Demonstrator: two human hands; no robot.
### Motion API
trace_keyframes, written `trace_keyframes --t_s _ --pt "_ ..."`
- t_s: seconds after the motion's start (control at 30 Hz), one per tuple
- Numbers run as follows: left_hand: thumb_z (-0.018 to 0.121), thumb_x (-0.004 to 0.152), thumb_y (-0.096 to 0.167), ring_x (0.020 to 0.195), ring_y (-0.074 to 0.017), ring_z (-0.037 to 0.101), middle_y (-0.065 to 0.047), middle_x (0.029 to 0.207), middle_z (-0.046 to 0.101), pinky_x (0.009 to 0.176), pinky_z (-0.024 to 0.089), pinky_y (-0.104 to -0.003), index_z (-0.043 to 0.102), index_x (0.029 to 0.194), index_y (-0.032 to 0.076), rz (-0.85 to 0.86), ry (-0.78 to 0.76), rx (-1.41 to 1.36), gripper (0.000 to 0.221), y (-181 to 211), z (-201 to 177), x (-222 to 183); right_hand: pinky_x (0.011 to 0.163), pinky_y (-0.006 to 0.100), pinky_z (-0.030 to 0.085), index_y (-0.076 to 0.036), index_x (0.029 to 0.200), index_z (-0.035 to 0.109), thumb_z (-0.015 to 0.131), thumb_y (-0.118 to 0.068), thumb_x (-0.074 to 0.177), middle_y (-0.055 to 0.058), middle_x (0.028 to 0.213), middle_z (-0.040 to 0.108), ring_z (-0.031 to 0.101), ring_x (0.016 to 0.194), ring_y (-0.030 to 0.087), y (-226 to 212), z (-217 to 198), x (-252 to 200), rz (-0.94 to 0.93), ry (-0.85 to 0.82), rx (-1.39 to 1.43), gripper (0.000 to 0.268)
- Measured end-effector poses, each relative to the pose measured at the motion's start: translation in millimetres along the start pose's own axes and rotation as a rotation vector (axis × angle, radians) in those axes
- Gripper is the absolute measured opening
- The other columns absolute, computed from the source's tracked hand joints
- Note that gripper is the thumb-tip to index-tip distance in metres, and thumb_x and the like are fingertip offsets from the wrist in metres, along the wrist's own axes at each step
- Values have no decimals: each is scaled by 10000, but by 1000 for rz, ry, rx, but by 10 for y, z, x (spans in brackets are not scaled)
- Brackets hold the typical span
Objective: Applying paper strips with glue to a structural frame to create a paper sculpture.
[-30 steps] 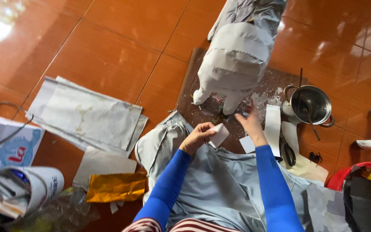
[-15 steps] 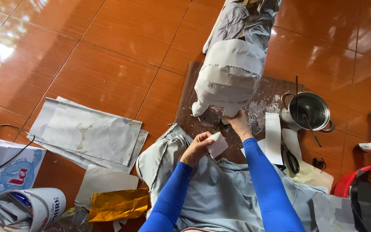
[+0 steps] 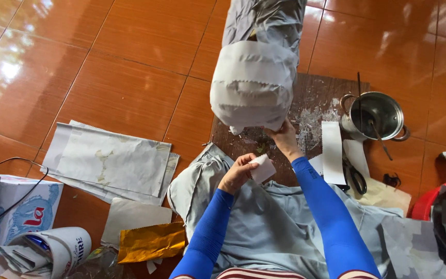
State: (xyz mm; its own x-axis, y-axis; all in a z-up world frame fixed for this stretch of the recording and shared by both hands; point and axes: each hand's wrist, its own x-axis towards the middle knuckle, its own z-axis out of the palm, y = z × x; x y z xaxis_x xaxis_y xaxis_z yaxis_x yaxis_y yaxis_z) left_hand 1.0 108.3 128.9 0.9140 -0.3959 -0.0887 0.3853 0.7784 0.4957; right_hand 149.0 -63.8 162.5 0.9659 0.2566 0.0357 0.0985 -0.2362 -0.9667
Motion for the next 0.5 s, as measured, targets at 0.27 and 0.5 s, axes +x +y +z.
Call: trace_keyframes --t_s 0.27,0.5 --pt "803 934 90 1069 -158 661 -90 1135 739 992 505 -321 711 1070 20 -180 -261 234 179 -35 390 -420 910 363 626 -8 1168 651 831 -307 840 141 1073 769 764 1020 262 654 130 -934 152 -13 -152 480" --pt "773 955 81 1144 -158 649 -128 1263 733 1042 498 -316 720 1064 7 -191 -321 415 142 56 973 -684 883 400 579 -28 1080 777 821 -295 861 170 1069 809 778 1029 310 629 54 -1263 135 -106 -212 348"
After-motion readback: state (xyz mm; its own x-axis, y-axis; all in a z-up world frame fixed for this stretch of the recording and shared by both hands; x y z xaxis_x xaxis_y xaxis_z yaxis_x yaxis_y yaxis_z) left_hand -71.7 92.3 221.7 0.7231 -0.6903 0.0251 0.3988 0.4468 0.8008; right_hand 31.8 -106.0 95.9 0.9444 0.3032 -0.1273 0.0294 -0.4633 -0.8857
